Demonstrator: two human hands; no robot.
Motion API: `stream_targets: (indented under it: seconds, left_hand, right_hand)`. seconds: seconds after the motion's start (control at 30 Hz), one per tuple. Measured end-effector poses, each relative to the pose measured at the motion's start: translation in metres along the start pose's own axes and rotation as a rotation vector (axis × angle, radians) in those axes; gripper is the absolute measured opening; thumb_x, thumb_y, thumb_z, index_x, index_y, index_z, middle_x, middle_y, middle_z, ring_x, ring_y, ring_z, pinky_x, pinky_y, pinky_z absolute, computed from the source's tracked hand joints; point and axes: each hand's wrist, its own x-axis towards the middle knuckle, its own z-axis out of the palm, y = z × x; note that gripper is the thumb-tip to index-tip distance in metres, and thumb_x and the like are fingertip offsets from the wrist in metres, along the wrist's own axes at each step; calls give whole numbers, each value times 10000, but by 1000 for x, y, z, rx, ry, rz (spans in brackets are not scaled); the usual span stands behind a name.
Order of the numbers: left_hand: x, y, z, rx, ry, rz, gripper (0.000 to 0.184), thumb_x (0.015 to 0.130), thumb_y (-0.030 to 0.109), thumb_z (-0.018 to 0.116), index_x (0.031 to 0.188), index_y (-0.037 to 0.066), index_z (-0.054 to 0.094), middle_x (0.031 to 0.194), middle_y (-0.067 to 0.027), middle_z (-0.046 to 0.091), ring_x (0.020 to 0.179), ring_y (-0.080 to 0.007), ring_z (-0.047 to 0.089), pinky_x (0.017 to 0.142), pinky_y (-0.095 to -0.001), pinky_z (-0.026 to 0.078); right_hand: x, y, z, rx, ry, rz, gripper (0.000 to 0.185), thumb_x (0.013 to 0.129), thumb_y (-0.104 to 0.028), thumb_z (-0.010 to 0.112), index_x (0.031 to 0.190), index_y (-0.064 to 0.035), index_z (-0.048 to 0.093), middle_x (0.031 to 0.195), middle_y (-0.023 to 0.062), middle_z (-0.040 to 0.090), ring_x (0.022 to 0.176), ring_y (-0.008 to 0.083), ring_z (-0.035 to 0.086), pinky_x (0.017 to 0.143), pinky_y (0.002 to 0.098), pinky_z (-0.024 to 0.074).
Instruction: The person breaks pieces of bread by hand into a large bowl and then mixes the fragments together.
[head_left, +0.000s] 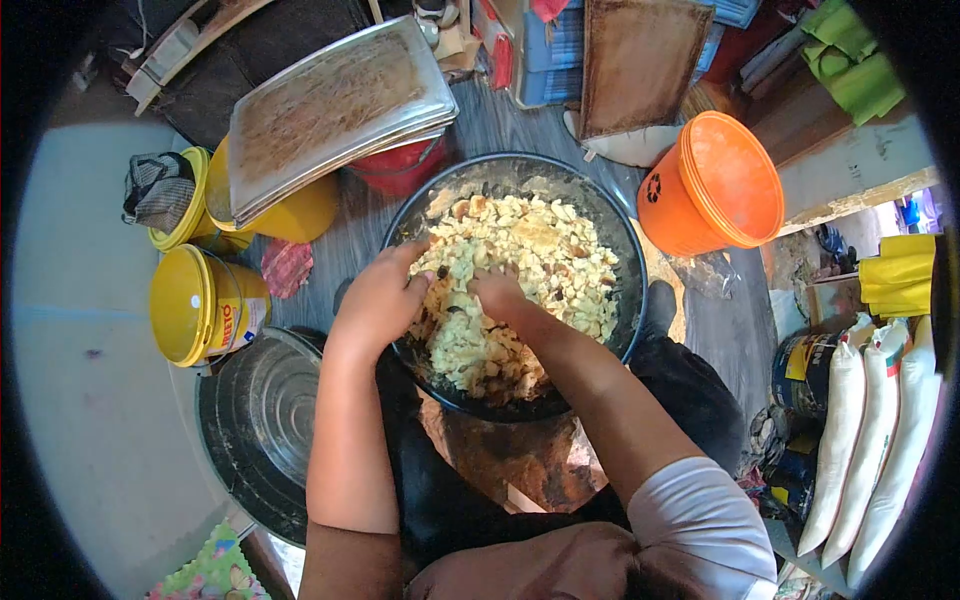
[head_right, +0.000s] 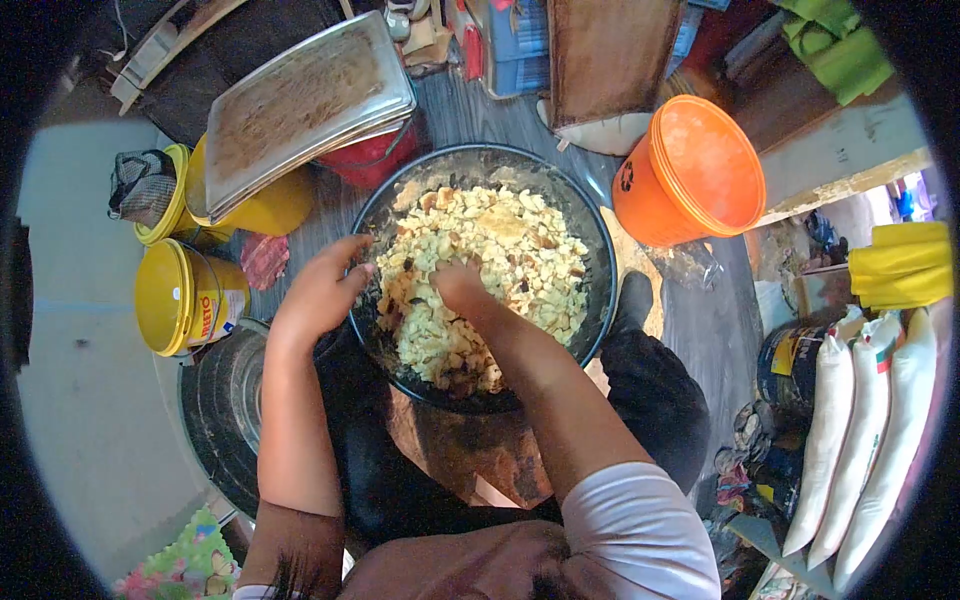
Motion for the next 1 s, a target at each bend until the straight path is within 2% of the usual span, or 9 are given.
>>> stream_targets:
  seconds: [0.07,0.23,0.27,0.37,0.47,0.63,0.77,0.93,1.0]
  left_hand:
    - [-1,-6,6,6,6,-5,373,820,163,545,1155,-1,517,1126,-218,548,1086,-339,507,919,-365,386]
    - [-1,-15,28,-74,-123,107,378,782,118,544,1140,-2,530,1140,-214,544,1085,-338,508,934,-355,385]
    - [0,-11,32,-81,-173,140,387,773,112,548,1143,0,530,1141,-214,543,1093,-336,502,935,-354,386]
    - [-4,13,51,-134,89,249,437,757,136,587,1171,18,513,1121,-230,546,1049,-360,519,910,-383,404]
    - [-4,35,66,-222,277,308,494,749,122,620,1213,25,478,1112,-222,553,1012,-349,546,898,-370,417]
    - [-3,46,80,-505,249,308,418,737,43,612,1141,8,512,999,-145,606,957,-212,584,827,-309,454]
    - [-7,55,74,-615,103,122,332,718,-22,553,1049,-11,531,937,-81,598,879,-148,569,798,-276,442]
    - [2,46,85,-652,202,220,321,717,-48,506,1035,-10,511,969,-74,570,829,-131,546,669,-242,466]
    - [5,44,85,-1003,196,205,301,743,-30,514,1043,2,508,853,-49,584,656,-93,523,602,-233,465]
  right_hand:
    - [-11,4,-17,246,-143,95,383,689,26,579,1026,-153,611,1141,74,498,1137,260,446,979,589,239]
    - [-46,19,-70,759,298,40,388,705,80,523,1063,-63,560,1097,78,541,877,164,565,793,291,463]
    - [-55,20,-83,745,310,40,388,705,80,523,1063,-63,560,1097,78,541,877,164,565,793,291,463]
    - [-97,-7,-147,1142,220,161,446,743,22,553,1174,-50,462,1106,57,532,698,129,552,622,277,463]
    - [-122,-22,-166,1253,298,82,444,749,5,561,1177,-43,455,1111,61,530,701,133,557,615,278,464]
    - [-147,-28,-176,919,501,-7,374,740,-58,613,1100,-18,520,1037,100,567,840,162,554,749,280,463]
    - [-154,-31,-162,1026,543,10,375,735,-34,596,1100,-19,510,974,63,571,813,110,530,690,250,465]
    - [-141,-25,-181,803,575,-56,307,692,-119,651,956,14,570,803,100,608,702,131,584,654,285,471]
    - [-134,-23,-183,940,445,-43,274,709,-88,630,954,21,571,818,89,615,724,115,589,632,253,474]
